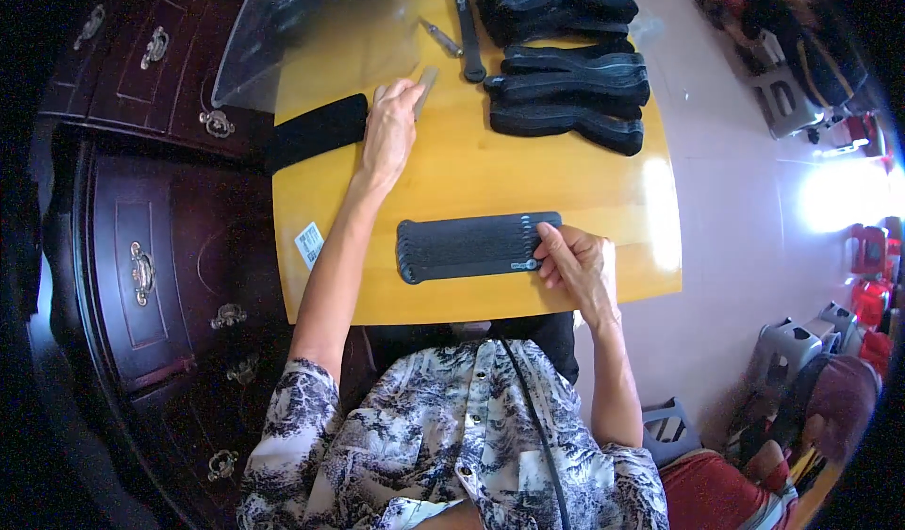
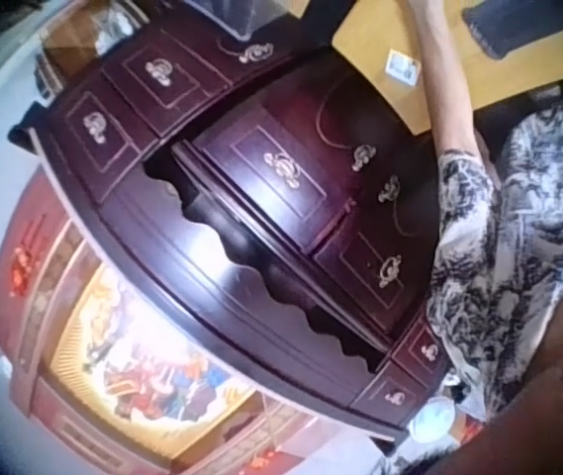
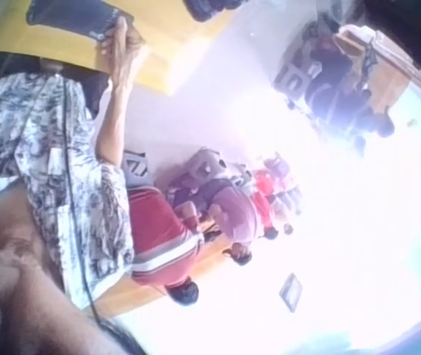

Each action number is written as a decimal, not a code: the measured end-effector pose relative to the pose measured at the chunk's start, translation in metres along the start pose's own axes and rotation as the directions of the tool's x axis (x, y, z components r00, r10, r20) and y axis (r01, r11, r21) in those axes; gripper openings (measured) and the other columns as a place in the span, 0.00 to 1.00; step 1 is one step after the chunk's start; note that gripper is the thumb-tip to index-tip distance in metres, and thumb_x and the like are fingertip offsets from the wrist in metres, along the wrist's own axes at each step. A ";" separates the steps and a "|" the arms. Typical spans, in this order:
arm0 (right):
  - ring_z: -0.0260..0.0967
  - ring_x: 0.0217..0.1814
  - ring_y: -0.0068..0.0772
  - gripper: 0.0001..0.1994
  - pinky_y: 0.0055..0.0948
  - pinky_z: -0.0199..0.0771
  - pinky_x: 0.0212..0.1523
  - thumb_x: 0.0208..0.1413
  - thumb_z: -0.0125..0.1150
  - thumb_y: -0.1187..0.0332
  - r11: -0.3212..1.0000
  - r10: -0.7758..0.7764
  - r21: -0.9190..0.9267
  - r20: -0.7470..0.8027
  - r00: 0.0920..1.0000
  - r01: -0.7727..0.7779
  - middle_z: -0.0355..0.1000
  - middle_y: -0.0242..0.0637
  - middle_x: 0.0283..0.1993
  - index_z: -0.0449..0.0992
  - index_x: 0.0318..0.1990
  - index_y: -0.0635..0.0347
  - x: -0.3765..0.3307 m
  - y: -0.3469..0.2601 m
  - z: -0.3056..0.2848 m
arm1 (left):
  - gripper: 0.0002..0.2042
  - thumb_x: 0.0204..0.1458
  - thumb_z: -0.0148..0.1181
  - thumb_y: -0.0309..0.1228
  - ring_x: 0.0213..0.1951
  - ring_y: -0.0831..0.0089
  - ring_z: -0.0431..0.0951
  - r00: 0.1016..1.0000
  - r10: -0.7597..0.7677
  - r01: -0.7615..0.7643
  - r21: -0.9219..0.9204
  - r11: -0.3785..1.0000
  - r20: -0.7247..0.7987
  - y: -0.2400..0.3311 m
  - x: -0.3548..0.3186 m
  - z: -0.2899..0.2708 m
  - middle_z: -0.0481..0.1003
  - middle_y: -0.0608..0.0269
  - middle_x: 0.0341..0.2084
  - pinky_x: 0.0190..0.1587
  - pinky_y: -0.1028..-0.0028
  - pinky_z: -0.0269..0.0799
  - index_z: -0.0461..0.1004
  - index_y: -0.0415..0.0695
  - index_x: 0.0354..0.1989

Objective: Organizing and stacking black textile straps on a table in a workshop environment.

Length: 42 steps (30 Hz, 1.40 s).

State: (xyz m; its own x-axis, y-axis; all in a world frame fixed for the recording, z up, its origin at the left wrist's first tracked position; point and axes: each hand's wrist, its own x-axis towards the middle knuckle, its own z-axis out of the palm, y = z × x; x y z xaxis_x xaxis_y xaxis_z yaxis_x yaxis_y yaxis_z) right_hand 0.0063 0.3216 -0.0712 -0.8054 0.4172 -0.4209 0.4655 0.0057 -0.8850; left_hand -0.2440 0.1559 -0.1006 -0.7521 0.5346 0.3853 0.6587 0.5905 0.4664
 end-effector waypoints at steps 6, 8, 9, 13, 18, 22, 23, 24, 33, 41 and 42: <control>0.67 0.18 0.17 0.19 0.19 0.68 0.19 0.60 0.58 0.60 0.993 -0.017 0.114 0.063 0.998 0.010 0.71 0.32 0.17 0.77 0.23 0.67 -0.008 -0.004 -0.014 | 0.15 0.58 0.49 0.22 0.51 0.50 0.70 0.997 0.010 -0.017 -0.096 0.995 -0.074 0.048 -0.026 -0.031 0.71 0.45 0.47 0.53 0.62 0.66 0.70 0.35 0.53; 0.68 0.17 0.24 0.16 0.24 0.70 0.21 0.59 0.60 0.61 0.970 -0.201 -0.146 -0.032 0.979 0.194 0.70 0.33 0.15 0.77 0.25 0.65 -0.020 -0.001 -0.019 | 0.21 0.58 0.52 0.32 0.53 0.47 0.67 0.996 0.065 -0.064 -0.019 0.998 0.068 0.072 -0.076 -0.042 0.67 0.44 0.53 0.55 0.59 0.64 0.65 0.38 0.59; 0.70 0.18 0.28 0.14 0.26 0.70 0.21 0.57 0.60 0.61 0.864 -0.366 -0.369 0.005 0.930 0.342 0.71 0.34 0.17 0.77 0.26 0.63 -0.025 -0.006 -0.014 | 0.25 0.56 0.56 0.37 0.58 0.48 0.65 0.975 0.108 -0.115 0.023 0.993 0.193 0.078 -0.102 -0.058 0.64 0.47 0.58 0.58 0.56 0.60 0.65 0.41 0.61; 0.73 0.37 0.37 0.11 0.30 0.75 0.33 0.53 0.64 0.61 0.551 -0.665 -0.546 0.170 0.727 0.631 0.75 0.35 0.39 0.76 0.39 0.56 -0.038 -0.024 0.023 | 0.36 0.51 0.56 0.50 0.67 0.51 0.51 0.862 0.213 -0.284 0.092 0.954 0.459 0.093 -0.152 -0.076 0.52 0.53 0.67 0.66 0.53 0.48 0.55 0.48 0.67; 0.41 0.75 0.37 0.29 0.46 0.38 0.71 0.60 0.47 0.48 0.296 -0.634 -0.731 0.331 0.699 0.615 0.49 0.35 0.72 0.59 0.66 0.50 -0.002 0.004 0.063 | 0.36 0.53 0.54 0.49 0.68 0.51 0.49 0.863 0.196 -0.304 0.167 0.938 0.466 0.073 -0.152 -0.052 0.50 0.51 0.68 0.67 0.52 0.45 0.53 0.45 0.68; 0.39 0.76 0.37 0.29 0.45 0.34 0.72 0.62 0.43 0.47 0.253 -0.570 -0.777 0.362 0.737 0.577 0.47 0.34 0.73 0.57 0.67 0.49 -0.001 0.008 0.066 | 0.36 0.55 0.52 0.48 0.69 0.51 0.48 0.883 0.153 -0.253 0.175 0.952 0.444 0.074 -0.150 -0.052 0.50 0.48 0.68 0.67 0.52 0.44 0.50 0.44 0.69; 0.39 0.76 0.37 0.29 0.45 0.34 0.72 0.62 0.42 0.47 0.238 -0.555 -0.786 0.373 0.744 0.571 0.47 0.34 0.73 0.57 0.67 0.49 -0.003 0.008 0.066 | 0.35 0.56 0.51 0.48 0.69 0.51 0.48 0.890 0.145 -0.241 0.175 0.954 0.433 0.074 -0.151 -0.053 0.50 0.47 0.68 0.67 0.52 0.44 0.50 0.44 0.69; 0.38 0.76 0.37 0.30 0.45 0.34 0.72 0.62 0.42 0.46 0.214 -0.550 -0.798 0.379 0.745 0.564 0.46 0.33 0.73 0.57 0.67 0.49 0.001 0.005 0.064 | 0.35 0.56 0.51 0.48 0.69 0.51 0.48 0.894 0.153 -0.246 0.175 0.953 0.421 0.073 -0.149 -0.052 0.50 0.47 0.68 0.67 0.52 0.44 0.50 0.44 0.69; 0.39 0.76 0.36 0.29 0.45 0.35 0.72 0.61 0.45 0.51 0.146 -0.596 -0.810 0.386 0.705 0.567 0.47 0.33 0.73 0.55 0.68 0.50 0.005 0.012 0.082 | 0.28 0.62 0.42 0.44 0.69 0.56 0.48 0.968 0.045 -0.079 0.133 0.988 0.247 0.082 -0.147 -0.050 0.51 0.52 0.68 0.68 0.52 0.41 0.53 0.46 0.68; 0.36 0.77 0.35 0.30 0.43 0.31 0.73 0.62 0.45 0.56 0.188 -0.555 -0.736 0.467 0.688 0.650 0.45 0.34 0.74 0.50 0.69 0.52 -0.007 0.002 0.086 | 0.26 0.62 0.41 0.41 0.70 0.57 0.47 0.970 -0.104 0.021 0.350 0.937 0.220 0.068 -0.153 -0.036 0.52 0.55 0.68 0.68 0.49 0.39 0.54 0.45 0.68; 0.36 0.77 0.35 0.30 0.43 0.31 0.73 0.62 0.45 0.56 0.189 -0.545 -0.739 0.468 0.695 0.647 0.45 0.34 0.74 0.50 0.70 0.52 -0.007 0.004 0.086 | 0.26 0.62 0.41 0.41 0.70 0.57 0.47 0.970 -0.110 0.028 0.352 0.936 0.215 0.068 -0.154 -0.036 0.52 0.55 0.68 0.68 0.49 0.39 0.54 0.45 0.68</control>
State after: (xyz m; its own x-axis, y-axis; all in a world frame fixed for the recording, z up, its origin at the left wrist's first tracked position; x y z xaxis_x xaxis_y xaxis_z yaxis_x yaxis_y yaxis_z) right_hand -0.0179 0.2406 -0.0885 -0.9855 -0.1389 0.0970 -0.1616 0.9425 -0.2926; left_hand -0.0842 0.0922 -0.0996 -0.7974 0.5842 0.1513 0.6031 0.7800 0.1670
